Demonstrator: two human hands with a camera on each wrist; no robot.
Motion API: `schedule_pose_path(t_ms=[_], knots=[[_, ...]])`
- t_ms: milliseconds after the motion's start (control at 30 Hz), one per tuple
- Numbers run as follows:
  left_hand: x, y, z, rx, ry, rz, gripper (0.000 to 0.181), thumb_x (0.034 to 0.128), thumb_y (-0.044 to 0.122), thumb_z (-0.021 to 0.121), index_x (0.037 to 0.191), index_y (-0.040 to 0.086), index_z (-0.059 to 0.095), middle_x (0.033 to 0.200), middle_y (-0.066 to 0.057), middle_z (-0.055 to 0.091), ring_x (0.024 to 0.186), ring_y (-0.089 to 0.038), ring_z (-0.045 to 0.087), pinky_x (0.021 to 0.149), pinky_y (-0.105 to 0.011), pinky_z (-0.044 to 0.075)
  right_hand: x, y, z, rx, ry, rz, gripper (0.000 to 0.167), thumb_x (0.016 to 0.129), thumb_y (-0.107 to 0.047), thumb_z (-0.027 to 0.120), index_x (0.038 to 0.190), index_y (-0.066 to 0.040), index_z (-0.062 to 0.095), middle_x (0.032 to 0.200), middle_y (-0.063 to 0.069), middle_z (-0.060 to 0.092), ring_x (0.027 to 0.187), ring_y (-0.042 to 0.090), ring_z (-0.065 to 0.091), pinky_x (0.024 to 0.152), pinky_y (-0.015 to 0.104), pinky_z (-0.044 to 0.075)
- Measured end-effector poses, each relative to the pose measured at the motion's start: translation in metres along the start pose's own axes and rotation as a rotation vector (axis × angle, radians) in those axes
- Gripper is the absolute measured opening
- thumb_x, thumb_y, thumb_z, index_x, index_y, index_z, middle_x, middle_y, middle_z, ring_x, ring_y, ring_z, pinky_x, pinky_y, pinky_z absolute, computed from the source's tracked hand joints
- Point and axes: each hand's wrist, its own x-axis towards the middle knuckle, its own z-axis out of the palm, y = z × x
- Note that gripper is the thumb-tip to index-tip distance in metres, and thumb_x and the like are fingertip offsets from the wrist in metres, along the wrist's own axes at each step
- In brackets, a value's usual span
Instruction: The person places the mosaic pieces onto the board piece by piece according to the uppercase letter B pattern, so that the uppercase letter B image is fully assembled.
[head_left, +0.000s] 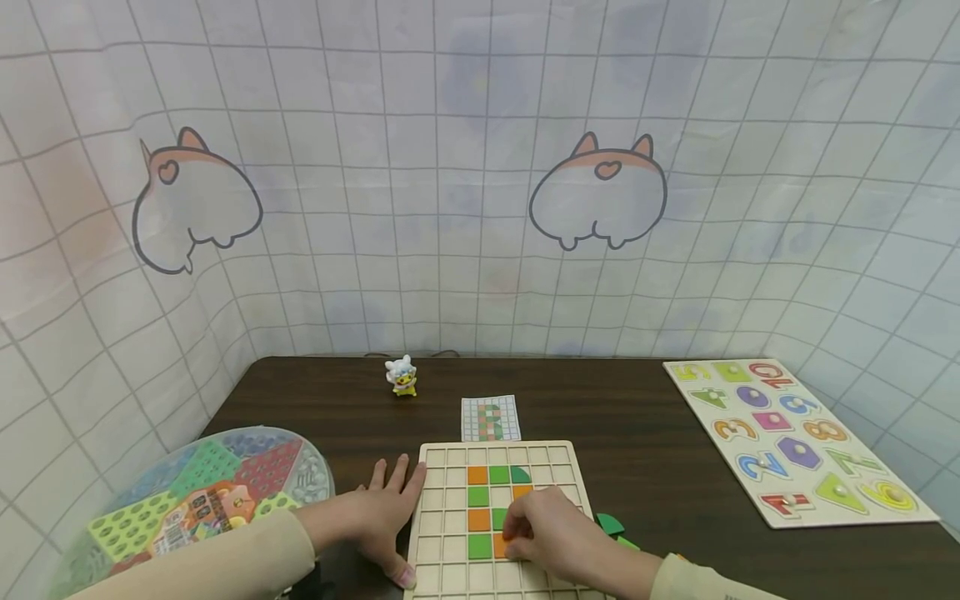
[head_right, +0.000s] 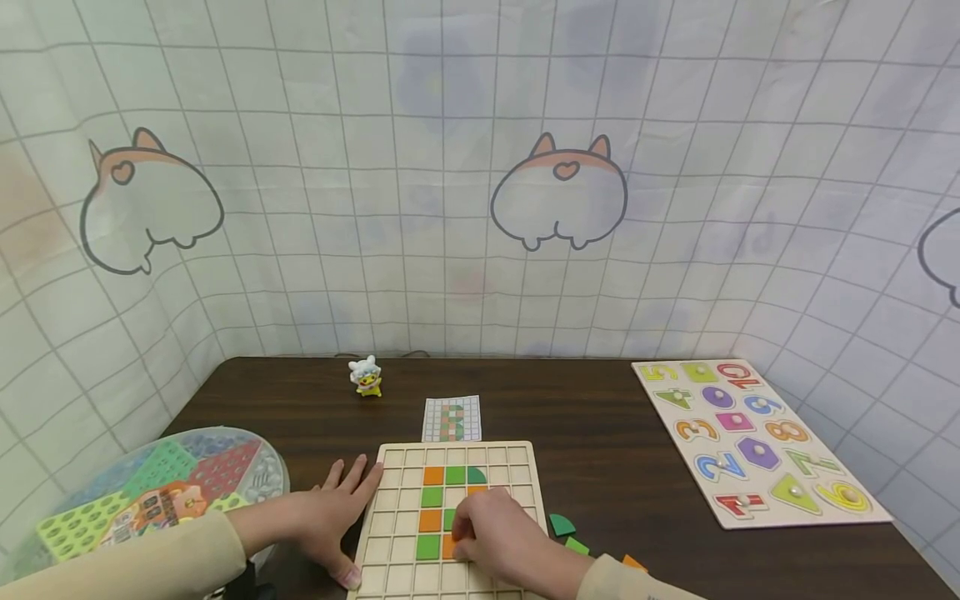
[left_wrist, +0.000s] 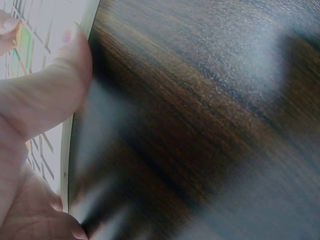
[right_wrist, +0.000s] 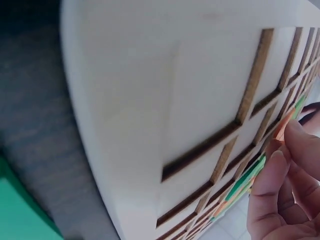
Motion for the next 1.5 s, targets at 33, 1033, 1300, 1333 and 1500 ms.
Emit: schedule_pose_path(t_ms=[33, 1033, 1300, 1333, 1500], knots=[[-0.001, 0.001, 0.0, -0.001, -0.002, -0.002, 0.153, 0.0498, 0.078, 0.085, 0.166, 0.021, 0.003, 0.172, -0.019, -0.004, 0.156, -0.051, -0.001, 0.113, -0.074, 0.026, 0.0, 0.0, -0.001, 0.011, -0.004, -0.001, 0.011, 0.084, -0.008, 0.083, 0.079, -0.012, 0.075, 0.074, -0.01, 0.069, 0.066, -0.005, 0.054, 0.062, 0.019, 0.048], [0.0, -0.003, 0.0, -0.011, -0.018, 0.018, 0.152, 0.0519, 0.081, 0.082, 0.167, 0.024, 0.001, 0.173, -0.018, -0.006, 0.156, -0.051, -0.003, 0.113, -0.074, 0.026, -0.057, 0.091, -0.08, 0.021, -0.015, 0.153, 0.013, 0.09, -0.019, 0.078, 0.099, -0.01, 0.075, 0.087, -0.006, 0.071, 0.074, 0.0, 0.061, 0.066, 0.023, 0.052], [-0.005, 0.002, -0.003, 0.006, -0.015, 0.005, 0.15, 0.0533, 0.08, 0.082, 0.166, 0.022, 0.002, 0.173, -0.018, -0.005, 0.157, -0.05, -0.001, 0.113, -0.073, 0.027, -0.052, 0.087, -0.076, 0.031, -0.082, 0.17, 0.025, 0.084, -0.022, 0.085, 0.101, -0.009, 0.073, 0.09, -0.003, 0.069, 0.077, 0.003, 0.06, 0.068, 0.024, 0.052], [-0.006, 0.002, -0.004, 0.008, -0.015, 0.001, 0.15, 0.0535, 0.08, 0.082, 0.166, 0.022, 0.002, 0.173, -0.018, -0.005, 0.157, -0.049, -0.001, 0.113, -0.073, 0.027, -0.051, 0.086, -0.076, 0.027, -0.084, 0.173, 0.026, 0.083, -0.022, 0.086, 0.101, -0.009, 0.073, 0.09, -0.003, 0.068, 0.077, 0.004, 0.059, 0.069, 0.025, 0.052], [-0.007, 0.004, -0.004, 0.013, -0.016, -0.009, 0.15, 0.0534, 0.079, 0.083, 0.166, 0.021, 0.002, 0.173, -0.018, -0.004, 0.157, -0.049, 0.0, 0.114, -0.072, 0.028, -0.049, 0.083, -0.073, -0.02, -0.068, 0.169, 0.024, 0.082, -0.018, 0.086, 0.099, -0.009, 0.072, 0.089, -0.004, 0.067, 0.076, 0.001, 0.057, 0.068, 0.023, 0.051]])
